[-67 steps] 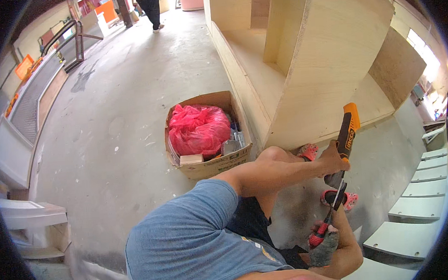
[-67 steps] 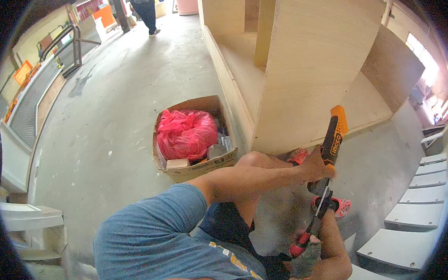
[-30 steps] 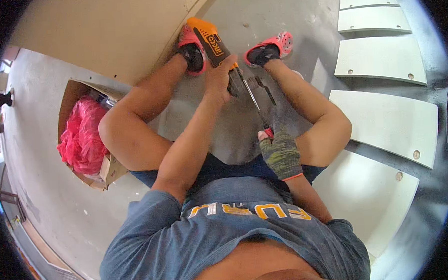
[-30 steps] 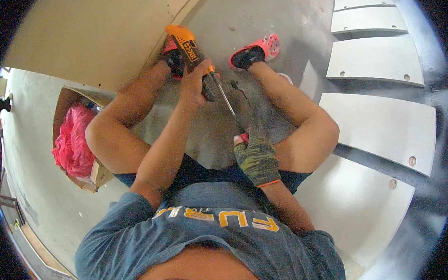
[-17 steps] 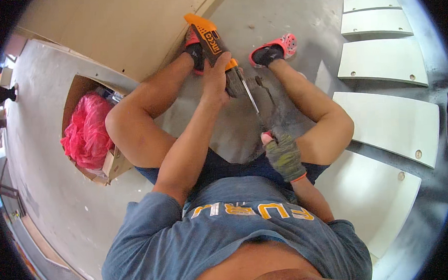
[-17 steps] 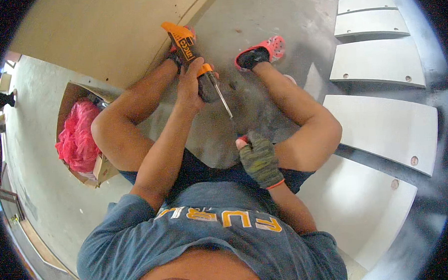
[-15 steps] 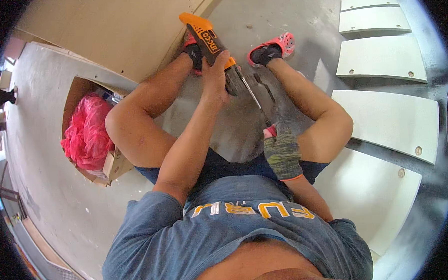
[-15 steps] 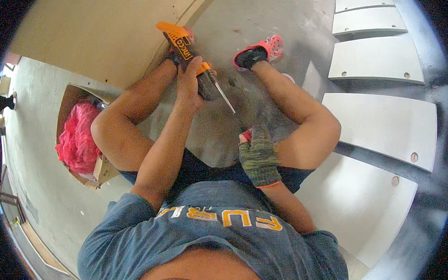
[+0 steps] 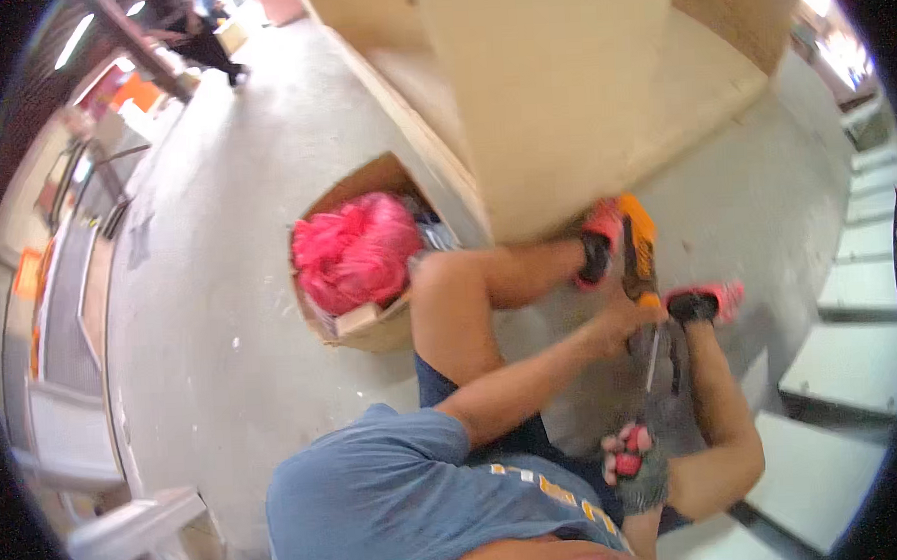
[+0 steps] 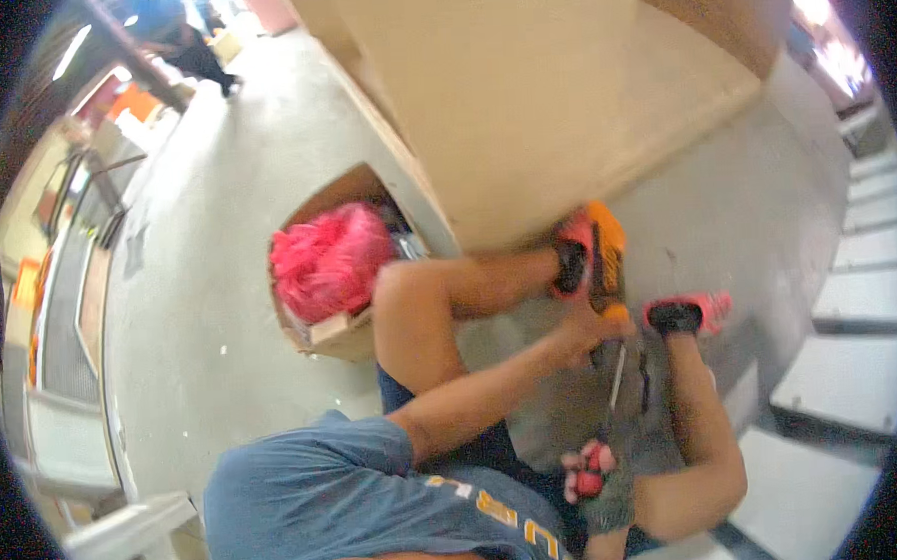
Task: Using a vibrating multitool and a screwdriver to clean or scrape the edges of wooden furniture panels.
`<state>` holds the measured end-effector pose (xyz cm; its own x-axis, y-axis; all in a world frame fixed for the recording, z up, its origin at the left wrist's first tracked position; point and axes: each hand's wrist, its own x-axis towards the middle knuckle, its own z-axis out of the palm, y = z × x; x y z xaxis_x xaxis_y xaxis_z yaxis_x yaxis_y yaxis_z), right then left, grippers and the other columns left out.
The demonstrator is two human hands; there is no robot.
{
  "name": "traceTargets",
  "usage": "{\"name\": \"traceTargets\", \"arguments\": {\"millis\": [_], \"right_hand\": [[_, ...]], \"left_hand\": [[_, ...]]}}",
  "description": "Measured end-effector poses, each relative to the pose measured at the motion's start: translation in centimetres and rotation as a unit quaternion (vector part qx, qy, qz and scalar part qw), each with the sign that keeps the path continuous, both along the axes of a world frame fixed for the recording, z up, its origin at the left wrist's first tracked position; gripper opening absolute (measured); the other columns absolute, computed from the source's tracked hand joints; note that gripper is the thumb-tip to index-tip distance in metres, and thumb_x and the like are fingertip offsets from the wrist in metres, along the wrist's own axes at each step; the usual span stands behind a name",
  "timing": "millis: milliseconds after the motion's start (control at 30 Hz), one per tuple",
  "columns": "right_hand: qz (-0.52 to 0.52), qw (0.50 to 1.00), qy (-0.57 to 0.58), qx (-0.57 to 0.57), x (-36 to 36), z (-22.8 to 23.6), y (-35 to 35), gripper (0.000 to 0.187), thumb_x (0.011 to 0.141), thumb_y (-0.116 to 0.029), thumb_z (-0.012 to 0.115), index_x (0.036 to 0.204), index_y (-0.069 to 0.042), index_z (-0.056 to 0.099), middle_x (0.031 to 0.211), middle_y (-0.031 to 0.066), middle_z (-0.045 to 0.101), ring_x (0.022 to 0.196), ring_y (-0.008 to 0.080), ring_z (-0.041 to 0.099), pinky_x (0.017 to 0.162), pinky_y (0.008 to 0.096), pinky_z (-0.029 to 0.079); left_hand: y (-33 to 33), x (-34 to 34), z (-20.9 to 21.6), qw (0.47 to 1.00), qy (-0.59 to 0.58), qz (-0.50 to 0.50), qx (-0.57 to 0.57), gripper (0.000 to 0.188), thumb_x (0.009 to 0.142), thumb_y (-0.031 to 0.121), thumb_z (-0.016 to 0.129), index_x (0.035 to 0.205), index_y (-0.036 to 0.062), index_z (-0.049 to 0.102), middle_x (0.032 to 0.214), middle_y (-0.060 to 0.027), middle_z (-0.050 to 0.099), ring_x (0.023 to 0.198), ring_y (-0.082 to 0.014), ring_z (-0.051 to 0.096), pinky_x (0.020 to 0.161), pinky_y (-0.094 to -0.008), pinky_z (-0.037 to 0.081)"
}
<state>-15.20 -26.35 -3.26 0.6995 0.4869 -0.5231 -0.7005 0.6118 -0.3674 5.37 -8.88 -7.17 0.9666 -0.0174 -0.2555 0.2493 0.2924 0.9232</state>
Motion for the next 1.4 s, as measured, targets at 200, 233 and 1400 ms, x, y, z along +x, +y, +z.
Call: {"name": "traceTargets", "arguments": {"millis": [200,233,1400], "right_hand": [[0.066,0.939,-0.087,-0.327,1.6,-0.5,1.0,0.034,0.091,-0.038,0.064,0.103,-0.008,0.058,0.089,0.0158,0.067,0.066,0.0285,0.065,0.051,0.0404,0.052],[0.060,0.945,-0.083,-0.312,2.1,-0.4,0.8,0.033,0.091,-0.038,0.064,0.103,-0.008,0.058,0.089,0.0155,0.067,0.067,0.0283,0.065,0.051,0.0403,0.052],[0.187,0.925,-0.069,-0.324,3.3,-0.4,-0.1,0.032,0.096,-0.039,0.056,0.096,-0.007,0.061,0.099,0.0133,0.067,0.083,0.0247,0.064,0.061,0.0454,0.053]], "left_hand": [[2.4,0.0,-0.2,0.997,0.022,0.064,0.028,0.100,0.061,0.015,0.090,0.141,0.0059,0.029,0.119,-0.0098,0.052,0.110,-0.0250,0.052,0.098,-0.0401,0.045],[2.4,0.4,0.0,0.996,0.000,0.070,-0.050,0.100,0.061,0.016,0.090,0.140,0.0047,0.030,0.120,-0.0108,0.052,0.112,-0.0259,0.051,0.099,-0.0390,0.044],[2.7,-0.1,2.1,0.996,0.012,-0.085,-0.036,0.072,0.065,0.018,0.084,0.122,0.0006,0.044,0.109,-0.0076,0.056,0.101,-0.0180,0.053,0.086,-0.0315,0.046]]}}
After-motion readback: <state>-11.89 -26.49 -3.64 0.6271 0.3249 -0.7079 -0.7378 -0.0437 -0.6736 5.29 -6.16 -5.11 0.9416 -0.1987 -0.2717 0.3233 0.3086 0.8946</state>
